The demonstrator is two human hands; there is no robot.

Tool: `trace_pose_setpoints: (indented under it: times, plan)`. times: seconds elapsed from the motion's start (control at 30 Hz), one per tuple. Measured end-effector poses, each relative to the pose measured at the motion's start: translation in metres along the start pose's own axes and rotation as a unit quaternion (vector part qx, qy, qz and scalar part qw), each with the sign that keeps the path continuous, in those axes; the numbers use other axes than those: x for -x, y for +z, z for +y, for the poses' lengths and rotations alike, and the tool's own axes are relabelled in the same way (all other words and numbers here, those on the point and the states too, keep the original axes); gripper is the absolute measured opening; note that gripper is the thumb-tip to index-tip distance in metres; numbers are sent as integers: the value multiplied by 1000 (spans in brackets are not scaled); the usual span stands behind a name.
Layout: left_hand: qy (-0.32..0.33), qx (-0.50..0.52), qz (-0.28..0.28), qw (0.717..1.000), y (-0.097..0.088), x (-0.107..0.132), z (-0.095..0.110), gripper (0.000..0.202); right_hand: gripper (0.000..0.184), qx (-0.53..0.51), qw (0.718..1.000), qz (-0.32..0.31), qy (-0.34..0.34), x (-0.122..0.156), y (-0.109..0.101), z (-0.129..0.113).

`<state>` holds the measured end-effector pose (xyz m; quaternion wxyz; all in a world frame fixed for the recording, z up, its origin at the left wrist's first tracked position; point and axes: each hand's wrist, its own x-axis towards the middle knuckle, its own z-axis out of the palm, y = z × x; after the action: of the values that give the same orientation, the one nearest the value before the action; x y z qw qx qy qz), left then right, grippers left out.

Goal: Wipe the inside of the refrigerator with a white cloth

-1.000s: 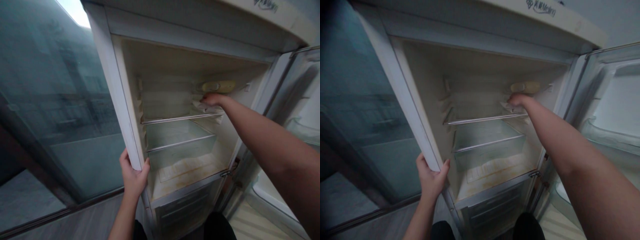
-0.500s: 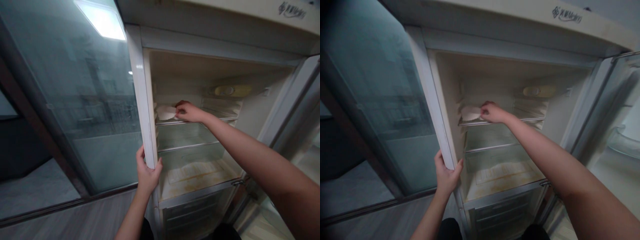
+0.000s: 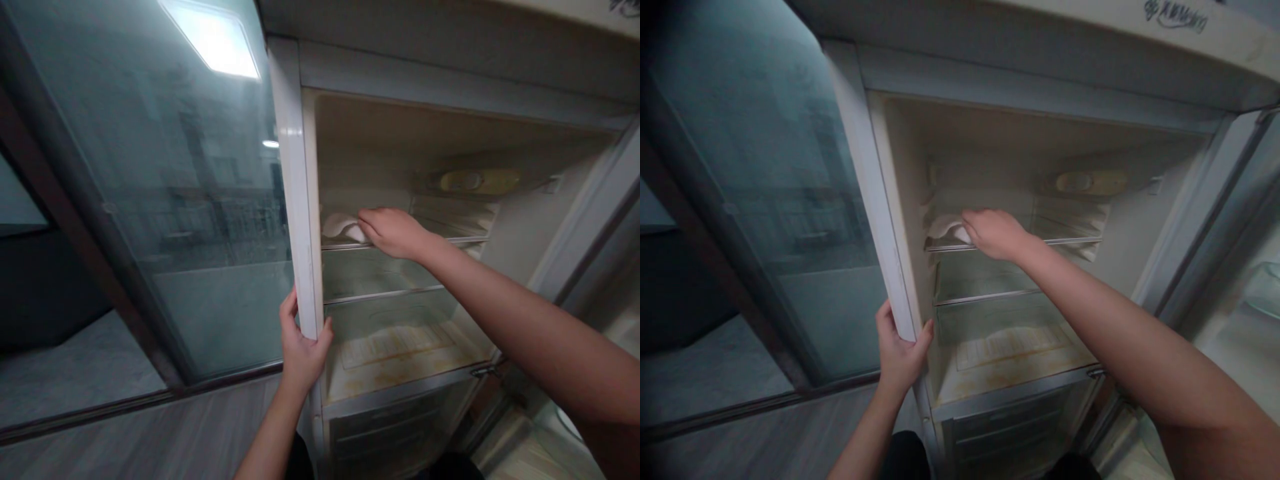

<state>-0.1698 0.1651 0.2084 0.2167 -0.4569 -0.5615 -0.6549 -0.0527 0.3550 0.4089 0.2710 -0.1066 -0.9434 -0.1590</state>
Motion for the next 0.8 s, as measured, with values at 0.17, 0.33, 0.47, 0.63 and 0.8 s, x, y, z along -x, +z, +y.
trace_pose_setpoints:
  times: [0.17, 0.33, 0.47, 0.63, 0.8]
  plan:
    - [-4, 4, -2, 1000, 0, 0, 1, 78, 31, -65, 997, -14, 30, -2, -1, 19]
    - [0, 2, -1, 1000, 0, 0, 1, 76, 31, 35, 991, -103, 76, 6, 8, 27]
    - [-3, -6, -3, 1000, 0, 0, 2, 74, 25, -26, 998, -38, 32, 7, 15, 35]
    - [0, -6, -2, 1000, 0, 0, 2, 73, 32, -104, 992, -41, 63, 2, 19, 36]
    - [11, -20, 7, 1000, -1, 0, 1, 72, 55, -28, 989, -112, 90, -14, 22, 37]
